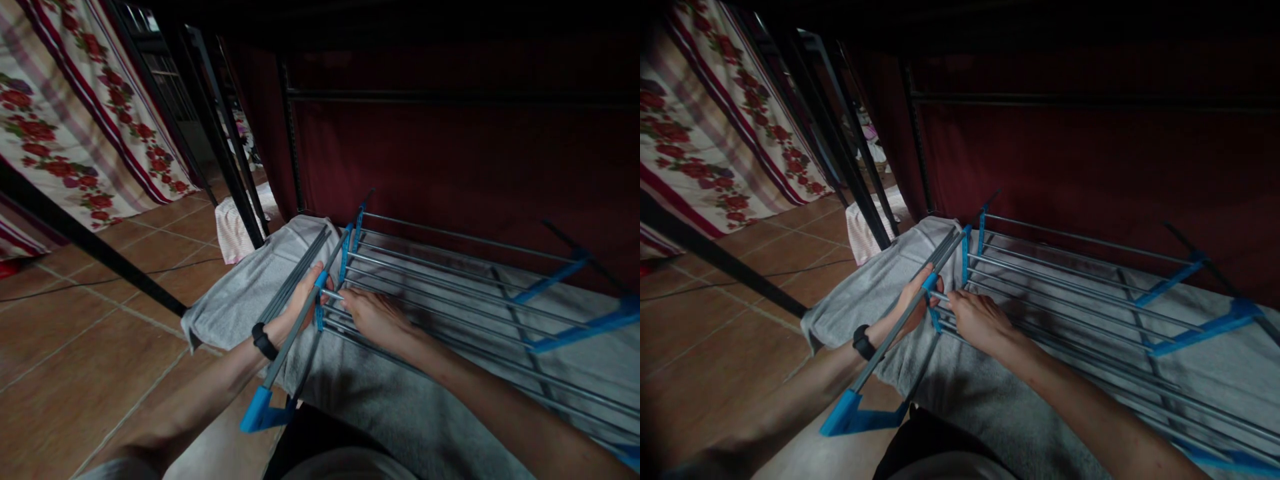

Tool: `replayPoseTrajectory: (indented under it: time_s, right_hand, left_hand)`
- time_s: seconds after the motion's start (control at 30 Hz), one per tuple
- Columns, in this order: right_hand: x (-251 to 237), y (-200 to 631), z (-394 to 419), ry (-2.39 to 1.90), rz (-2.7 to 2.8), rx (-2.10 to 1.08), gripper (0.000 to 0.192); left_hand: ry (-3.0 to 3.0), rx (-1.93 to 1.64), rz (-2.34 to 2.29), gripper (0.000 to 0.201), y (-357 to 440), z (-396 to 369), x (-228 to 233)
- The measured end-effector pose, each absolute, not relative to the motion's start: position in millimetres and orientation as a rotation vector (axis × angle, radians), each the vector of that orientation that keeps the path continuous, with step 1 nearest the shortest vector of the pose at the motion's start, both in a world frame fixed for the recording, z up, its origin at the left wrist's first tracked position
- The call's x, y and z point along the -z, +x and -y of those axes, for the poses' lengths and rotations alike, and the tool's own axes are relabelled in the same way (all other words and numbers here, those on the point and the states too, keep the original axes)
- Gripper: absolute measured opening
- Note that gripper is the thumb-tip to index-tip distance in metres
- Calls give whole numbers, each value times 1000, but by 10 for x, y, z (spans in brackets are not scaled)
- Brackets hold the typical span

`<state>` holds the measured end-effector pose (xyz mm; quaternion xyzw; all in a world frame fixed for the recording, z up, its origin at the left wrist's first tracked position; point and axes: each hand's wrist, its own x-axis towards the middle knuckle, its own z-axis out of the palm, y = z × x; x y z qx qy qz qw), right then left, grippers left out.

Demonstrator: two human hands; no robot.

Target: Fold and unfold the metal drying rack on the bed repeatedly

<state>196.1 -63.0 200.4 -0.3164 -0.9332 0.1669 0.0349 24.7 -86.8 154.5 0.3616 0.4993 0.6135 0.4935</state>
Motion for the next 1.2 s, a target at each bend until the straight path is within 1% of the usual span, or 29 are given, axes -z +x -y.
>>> replayPoseTrajectory:
  time_s: [0.4, 0.7, 0.9, 0.97, 1.07, 1.13, 1.2]
  right_hand:
    - [-1986, 1987, 639, -985, 2855, -545, 28]
    - [-2009, 1978, 653, -983, 2832, -517, 26]
    - [-1962, 1991, 634, -961, 2864, -399, 29]
    - [-1980, 2006, 643, -948, 2871, -345, 31]
    - [-2015, 2079, 748, -925, 2772, -206, 34]
    - [-1975, 2159, 905, -871, 2651, -122, 36]
    - [-1821, 2235, 1107, -773, 2587, -154, 38]
  left_hand:
    - [793, -1494, -1212, 55, 316, 890, -1548]
    - [887, -1522, -1240, 53, 332, 894, -1585]
    - [889, -1395, -1174, 58, 263, 868, -1568]
    - [843, -1420, -1146, 59, 236, 858, -1537]
    - [747, -1568, -1152, 56, 168, 890, -1436]
    - [737, -1632, -1209, 50, 89, 982, -1320]
    - [755, -1614, -1314, 43, -12, 1151, -1147]
